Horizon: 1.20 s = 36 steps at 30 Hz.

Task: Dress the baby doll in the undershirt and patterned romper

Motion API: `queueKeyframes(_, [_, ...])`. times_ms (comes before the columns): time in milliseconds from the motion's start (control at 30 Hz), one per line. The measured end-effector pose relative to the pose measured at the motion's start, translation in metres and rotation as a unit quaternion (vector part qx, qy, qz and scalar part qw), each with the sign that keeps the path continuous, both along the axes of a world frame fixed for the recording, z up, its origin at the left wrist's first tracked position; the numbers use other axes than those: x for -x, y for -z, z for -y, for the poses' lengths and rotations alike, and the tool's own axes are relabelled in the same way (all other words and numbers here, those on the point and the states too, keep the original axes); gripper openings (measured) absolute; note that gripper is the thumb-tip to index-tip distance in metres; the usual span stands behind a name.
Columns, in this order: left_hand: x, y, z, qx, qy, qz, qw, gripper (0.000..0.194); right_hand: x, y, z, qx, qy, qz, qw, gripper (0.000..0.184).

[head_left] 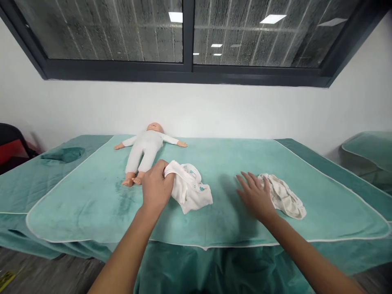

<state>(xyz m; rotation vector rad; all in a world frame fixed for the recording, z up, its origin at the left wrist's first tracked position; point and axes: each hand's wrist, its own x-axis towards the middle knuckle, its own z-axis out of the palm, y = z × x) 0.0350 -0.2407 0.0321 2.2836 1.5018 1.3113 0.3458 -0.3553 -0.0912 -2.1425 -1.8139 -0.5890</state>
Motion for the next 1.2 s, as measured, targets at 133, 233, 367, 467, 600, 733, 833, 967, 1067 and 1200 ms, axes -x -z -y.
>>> queueKeyframes(133, [0.007, 0.011, -0.002, 0.02, -0.003, 0.022, 1.0, 0.011, -0.057, 0.015, 0.008, 0.015, 0.064, 0.051, 0.997, 0.041])
queueKeyframes(233, [0.008, 0.021, -0.003, 0.043, 0.01, 0.03, 0.999, 0.011, -0.093, 0.017, 0.014, -0.021, 0.154, 0.056, 0.986, 0.045])
queueKeyframes(367, [0.003, 0.026, -0.002, 0.069, 0.022, 0.024, 0.997, 0.01, -0.124, 0.012, 0.012, 0.025, 0.282, -0.05, 0.958, 0.052])
queueKeyframes(467, [0.0, 0.024, -0.002, 0.082, 0.022, 0.028, 0.996, 0.008, -0.136, -0.002, 0.004, 0.082, 0.219, -0.041, 0.971, 0.049])
queueKeyframes(600, [-0.006, 0.025, -0.004, 0.09, 0.029, 0.076, 0.993, 0.011, -0.133, -0.019, -0.009, 0.017, 0.14, 0.024, 0.99, 0.05])
queueKeyframes(733, [-0.011, 0.03, -0.01, 0.056, 0.078, 0.118, 0.988, 0.036, -0.125, -0.008, -0.022, 0.062, 0.11, 0.012, 0.992, 0.048])
queueKeyframes(833, [-0.01, 0.03, -0.016, 0.098, 0.133, 0.087, 0.982, 0.04, -0.123, 0.002, -0.029, 0.119, 0.093, 0.0, 0.988, 0.046])
queueKeyframes(967, [-0.012, 0.02, -0.021, 0.132, 0.149, 0.052, 0.979, 0.041, -0.094, -0.015, -0.037, 0.082, 0.051, -0.034, 0.995, 0.053])
queueKeyframes(1067, [-0.021, 0.006, -0.018, 0.1, 0.152, 0.058, 0.982, 0.042, -0.03, -0.045, -0.04, 0.048, -0.069, -0.205, 0.975, 0.056])
queueKeyframes(1200, [-0.039, -0.02, -0.008, 0.03, 0.179, 0.048, 0.982, 0.04, 0.072, -0.084, -0.044, 0.072, -0.245, -0.43, 0.866, 0.049])
